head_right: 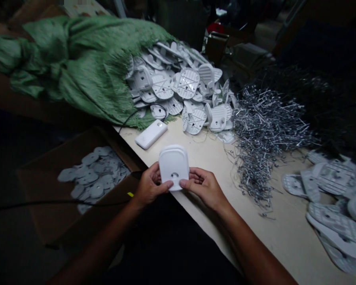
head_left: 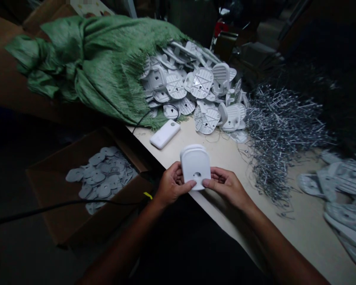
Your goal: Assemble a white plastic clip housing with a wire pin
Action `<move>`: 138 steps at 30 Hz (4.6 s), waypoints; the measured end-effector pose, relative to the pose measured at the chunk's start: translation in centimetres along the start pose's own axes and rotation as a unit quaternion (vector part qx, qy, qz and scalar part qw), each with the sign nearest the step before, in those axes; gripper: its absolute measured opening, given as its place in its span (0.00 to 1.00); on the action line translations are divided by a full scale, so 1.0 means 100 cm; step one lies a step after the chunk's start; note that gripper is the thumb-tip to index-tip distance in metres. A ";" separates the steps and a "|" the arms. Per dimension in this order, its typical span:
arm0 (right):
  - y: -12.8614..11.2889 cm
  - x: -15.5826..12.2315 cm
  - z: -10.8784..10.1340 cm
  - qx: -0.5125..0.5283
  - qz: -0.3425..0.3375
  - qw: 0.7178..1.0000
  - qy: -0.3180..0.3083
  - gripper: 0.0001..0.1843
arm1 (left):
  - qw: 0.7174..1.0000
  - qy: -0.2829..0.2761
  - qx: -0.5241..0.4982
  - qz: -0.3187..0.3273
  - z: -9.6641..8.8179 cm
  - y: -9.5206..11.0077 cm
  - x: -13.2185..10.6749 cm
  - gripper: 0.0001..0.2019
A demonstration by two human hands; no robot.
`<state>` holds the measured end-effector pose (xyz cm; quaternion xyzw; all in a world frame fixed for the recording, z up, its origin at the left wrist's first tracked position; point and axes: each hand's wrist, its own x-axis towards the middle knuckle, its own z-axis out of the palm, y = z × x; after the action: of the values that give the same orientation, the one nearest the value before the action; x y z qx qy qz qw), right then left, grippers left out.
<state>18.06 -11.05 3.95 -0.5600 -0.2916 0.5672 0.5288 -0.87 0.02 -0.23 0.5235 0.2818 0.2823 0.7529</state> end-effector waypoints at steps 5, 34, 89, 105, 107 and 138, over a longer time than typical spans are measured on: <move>-0.011 0.004 0.001 -0.056 0.035 0.997 -0.041 0.28 | 0.999 -0.008 -0.034 -0.017 -0.010 -0.008 -0.017 0.32; 0.009 0.032 -0.016 -0.520 -0.238 0.810 0.132 0.27 | 0.925 0.255 -0.282 0.005 -0.033 -0.010 -0.038 0.28; 0.047 0.098 -0.005 -0.645 -0.343 0.677 0.085 0.21 | 0.930 0.093 0.339 0.109 -0.049 0.037 0.096 0.12; 0.046 0.099 -0.004 -0.622 -0.323 0.707 0.095 0.22 | 0.705 0.186 0.678 0.096 -0.069 0.048 0.161 0.44; 0.046 0.099 -0.005 -0.615 -0.325 0.712 0.095 0.21 | 0.695 0.189 0.688 0.094 -0.066 0.048 0.165 0.44; 0.046 0.101 -0.009 -0.554 -0.323 0.761 0.097 0.19 | 0.677 0.224 0.699 0.047 -0.055 0.057 0.168 0.40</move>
<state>19.50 -3.20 -3.80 -0.6798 -0.6660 0.0448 0.3037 5.91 17.23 1.40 0.8309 0.5325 0.1469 0.0672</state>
